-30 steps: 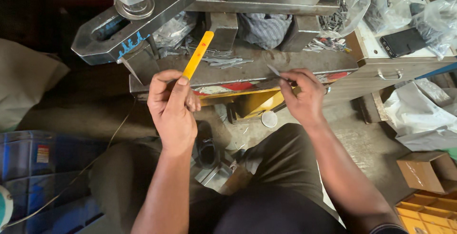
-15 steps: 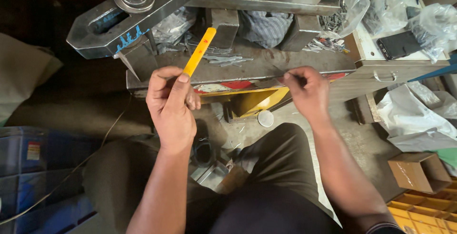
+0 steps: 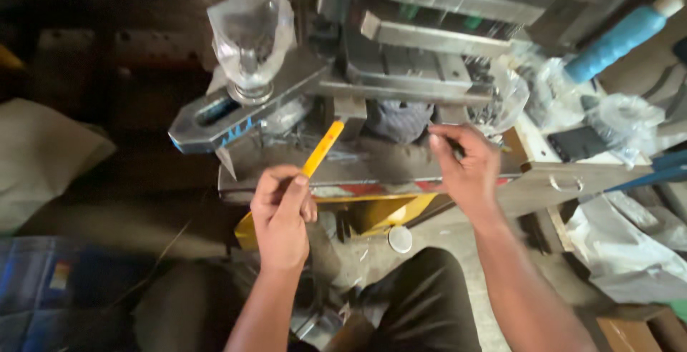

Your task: The person operates a manual press machine, repeatedly inserting small metal pieces into the die and pressing the lever to shape them. They use a yellow stick to assist in positioning the pieces and collecting the finished parts.

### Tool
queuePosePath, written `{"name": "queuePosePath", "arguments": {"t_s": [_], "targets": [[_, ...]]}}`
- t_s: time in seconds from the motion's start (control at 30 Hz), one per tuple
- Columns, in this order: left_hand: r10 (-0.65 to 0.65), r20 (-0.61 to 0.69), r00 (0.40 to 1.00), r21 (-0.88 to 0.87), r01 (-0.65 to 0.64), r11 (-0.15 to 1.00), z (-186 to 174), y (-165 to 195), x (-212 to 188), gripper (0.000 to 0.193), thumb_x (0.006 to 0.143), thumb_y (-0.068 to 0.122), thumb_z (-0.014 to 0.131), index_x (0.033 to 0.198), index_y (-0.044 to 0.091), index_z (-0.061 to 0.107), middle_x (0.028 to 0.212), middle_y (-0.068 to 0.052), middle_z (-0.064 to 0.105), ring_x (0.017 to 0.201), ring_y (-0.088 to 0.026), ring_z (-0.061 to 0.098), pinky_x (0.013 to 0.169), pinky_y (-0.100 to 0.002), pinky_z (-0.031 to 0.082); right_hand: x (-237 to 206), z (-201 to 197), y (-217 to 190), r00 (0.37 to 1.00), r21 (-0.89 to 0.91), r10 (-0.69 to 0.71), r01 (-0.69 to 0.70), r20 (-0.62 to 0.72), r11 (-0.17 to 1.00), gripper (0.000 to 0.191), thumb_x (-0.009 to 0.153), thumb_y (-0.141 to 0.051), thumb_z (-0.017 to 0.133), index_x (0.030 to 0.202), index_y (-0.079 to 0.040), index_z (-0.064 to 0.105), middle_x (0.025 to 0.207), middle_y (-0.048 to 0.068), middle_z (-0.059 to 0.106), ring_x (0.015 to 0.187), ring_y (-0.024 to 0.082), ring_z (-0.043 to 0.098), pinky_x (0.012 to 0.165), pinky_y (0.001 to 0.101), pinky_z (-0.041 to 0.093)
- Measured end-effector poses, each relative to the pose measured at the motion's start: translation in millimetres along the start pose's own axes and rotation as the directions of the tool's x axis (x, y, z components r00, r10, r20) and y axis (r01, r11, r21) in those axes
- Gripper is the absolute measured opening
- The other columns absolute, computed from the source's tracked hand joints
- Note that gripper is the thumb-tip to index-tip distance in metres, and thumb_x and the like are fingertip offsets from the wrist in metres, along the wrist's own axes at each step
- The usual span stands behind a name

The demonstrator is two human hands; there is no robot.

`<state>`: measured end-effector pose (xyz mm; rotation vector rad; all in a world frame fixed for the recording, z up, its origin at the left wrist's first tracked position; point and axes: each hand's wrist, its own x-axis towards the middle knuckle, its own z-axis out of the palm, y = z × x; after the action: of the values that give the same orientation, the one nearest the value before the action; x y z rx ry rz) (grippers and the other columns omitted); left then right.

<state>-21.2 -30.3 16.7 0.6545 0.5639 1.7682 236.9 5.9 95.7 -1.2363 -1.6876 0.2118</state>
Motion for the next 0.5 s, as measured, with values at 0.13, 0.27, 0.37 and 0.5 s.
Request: {"name": "queuePosePath", "arguments": {"t_s": [0.13,0.27,0.37,0.5], "targets": [[-0.017,-0.016,1.000,-0.030,0.017,0.999,0.4,-3.9,2.3,0.006,0.097,0.003,0.064,0.102,0.003,0.061,0.067,-0.001,0.053,0.053,-0.008,0.046,0.048,-0.027,0.039,44.9,7.2,-13.1,0.962,-0.263,-0.270,0.270,0.036,0.926,0.017,0.098,-0.003,0.070,0.114,-0.002,0.074,0.109,0.012,0.071,0.098,0.026,0.071,0.086,0.0365,0.057],[-0.035,-0.030,0.999,-0.033,0.034,0.999,0.1,-4.8,2.8,0.005,0.097,0.003,0.064,0.102,0.002,0.061,0.069,0.000,0.054,0.054,-0.007,0.046,0.049,-0.026,0.040,79.5,21.0,-13.1,0.890,-0.369,-0.438,0.451,0.123,0.813,0.028,0.096,-0.010,0.074,0.123,-0.001,0.070,0.116,0.018,0.068,0.108,0.038,0.065,0.095,0.0438,0.053],[-0.044,-0.052,0.998,-0.014,0.043,0.999,0.7,-4.3,2.4,0.005,0.097,0.003,0.064,0.102,0.002,0.062,0.069,0.000,0.054,0.054,-0.006,0.046,0.048,-0.025,0.040,98.9,29.4,-8.1,0.883,-0.426,-0.415,0.469,0.219,0.773,0.046,0.093,-0.027,0.076,0.129,0.000,0.066,0.120,0.021,0.068,0.110,0.043,0.063,0.097,0.0495,0.049],[-0.046,-0.024,0.999,-0.015,0.046,0.999,2.4,-3.3,3.1,0.005,0.097,0.004,0.064,0.102,0.002,0.062,0.069,0.000,0.055,0.053,-0.006,0.046,0.049,-0.025,0.041,121.6,38.1,1.9,0.890,-0.440,-0.319,0.442,0.325,0.782,0.060,0.100,-0.048,0.069,0.138,-0.001,0.062,0.129,0.026,0.065,0.119,0.048,0.060,0.100,0.0546,0.046]]}}
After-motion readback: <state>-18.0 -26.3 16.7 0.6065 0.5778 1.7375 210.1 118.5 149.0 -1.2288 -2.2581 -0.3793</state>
